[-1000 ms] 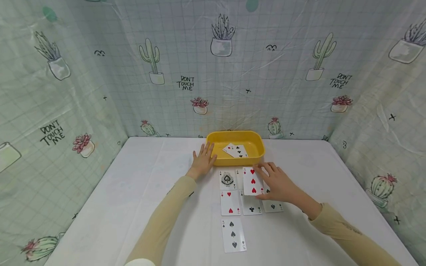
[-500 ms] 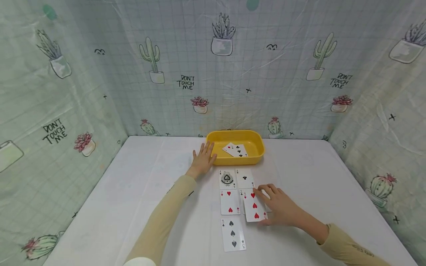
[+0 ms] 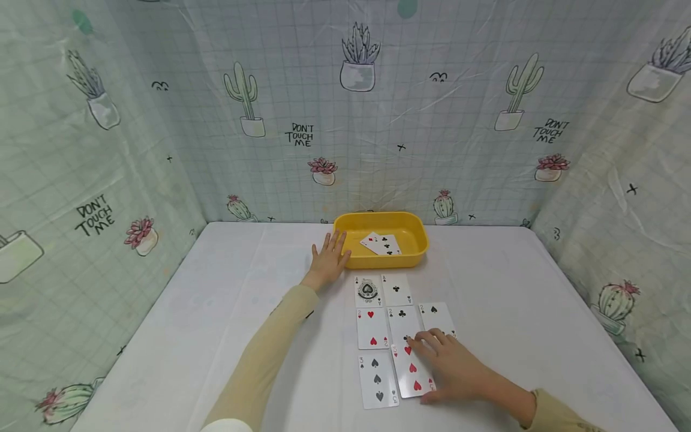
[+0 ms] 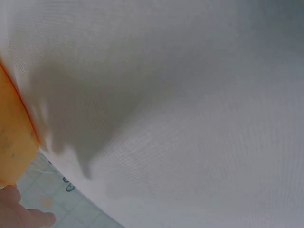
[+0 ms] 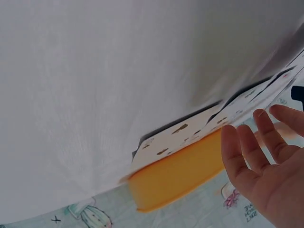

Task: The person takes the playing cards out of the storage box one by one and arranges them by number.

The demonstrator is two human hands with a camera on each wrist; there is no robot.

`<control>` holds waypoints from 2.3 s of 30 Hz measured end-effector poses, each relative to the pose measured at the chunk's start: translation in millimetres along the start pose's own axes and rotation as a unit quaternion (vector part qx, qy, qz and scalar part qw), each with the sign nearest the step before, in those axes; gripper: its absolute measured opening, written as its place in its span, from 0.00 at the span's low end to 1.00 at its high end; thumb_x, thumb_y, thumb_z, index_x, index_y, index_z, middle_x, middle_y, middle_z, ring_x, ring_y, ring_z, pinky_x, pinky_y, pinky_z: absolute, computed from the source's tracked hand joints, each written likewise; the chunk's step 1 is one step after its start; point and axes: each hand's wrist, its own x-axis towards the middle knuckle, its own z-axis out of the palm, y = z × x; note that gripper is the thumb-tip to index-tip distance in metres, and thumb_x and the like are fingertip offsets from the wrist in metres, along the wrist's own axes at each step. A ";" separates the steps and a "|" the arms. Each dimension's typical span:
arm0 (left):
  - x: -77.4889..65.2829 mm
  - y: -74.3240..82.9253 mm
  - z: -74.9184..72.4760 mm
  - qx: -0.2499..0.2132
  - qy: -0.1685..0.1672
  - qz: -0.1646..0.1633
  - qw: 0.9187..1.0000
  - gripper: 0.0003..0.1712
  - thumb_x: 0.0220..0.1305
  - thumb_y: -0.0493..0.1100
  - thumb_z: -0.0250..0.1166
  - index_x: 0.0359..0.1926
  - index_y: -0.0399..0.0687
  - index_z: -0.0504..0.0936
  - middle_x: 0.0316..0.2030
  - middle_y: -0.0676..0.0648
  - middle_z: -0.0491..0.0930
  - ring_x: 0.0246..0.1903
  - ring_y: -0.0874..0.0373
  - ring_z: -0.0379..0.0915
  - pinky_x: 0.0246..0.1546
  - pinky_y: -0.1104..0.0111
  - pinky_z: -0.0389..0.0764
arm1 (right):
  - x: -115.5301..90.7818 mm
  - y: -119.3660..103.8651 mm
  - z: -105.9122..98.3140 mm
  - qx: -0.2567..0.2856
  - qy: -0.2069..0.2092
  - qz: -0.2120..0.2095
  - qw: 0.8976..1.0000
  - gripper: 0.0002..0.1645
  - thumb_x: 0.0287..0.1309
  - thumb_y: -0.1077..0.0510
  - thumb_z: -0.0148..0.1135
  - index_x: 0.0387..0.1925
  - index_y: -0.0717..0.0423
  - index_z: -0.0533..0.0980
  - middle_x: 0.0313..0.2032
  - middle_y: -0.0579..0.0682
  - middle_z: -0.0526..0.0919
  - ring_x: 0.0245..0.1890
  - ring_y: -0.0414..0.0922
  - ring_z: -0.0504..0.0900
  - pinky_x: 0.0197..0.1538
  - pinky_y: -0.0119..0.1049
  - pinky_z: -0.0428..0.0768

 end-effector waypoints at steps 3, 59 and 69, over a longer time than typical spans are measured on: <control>0.1 -0.3 -0.2 -0.004 -0.001 0.000 1.000 0.33 0.68 0.58 0.35 0.70 0.57 0.38 0.71 0.50 0.36 0.70 0.47 0.32 0.60 0.37 0.40 | -3.3 -1.8 3.0 -0.001 -0.005 -0.002 1.000 0.59 0.31 0.16 0.46 0.62 0.46 0.60 0.55 0.43 0.66 0.55 0.45 0.62 0.53 0.47 0.70; -7.0 3.1 -3.8 -0.006 0.012 0.008 1.000 0.33 0.68 0.57 0.36 0.70 0.54 0.41 0.70 0.47 0.39 0.69 0.47 0.34 0.60 0.38 0.43 | 8.7 25.0 -13.9 -0.036 0.066 0.021 0.997 0.49 0.41 0.28 0.57 0.62 0.47 0.62 0.52 0.44 0.69 0.54 0.45 0.63 0.51 0.46 0.71; -7.4 4.1 -6.4 -0.014 0.007 0.004 1.000 0.33 0.68 0.56 0.37 0.70 0.53 0.42 0.70 0.47 0.39 0.69 0.47 0.31 0.60 0.37 0.43 | 40.2 48.1 -36.1 -0.044 0.112 0.029 0.992 0.46 0.44 0.30 0.56 0.62 0.47 0.62 0.51 0.47 0.70 0.53 0.47 0.64 0.50 0.48 0.72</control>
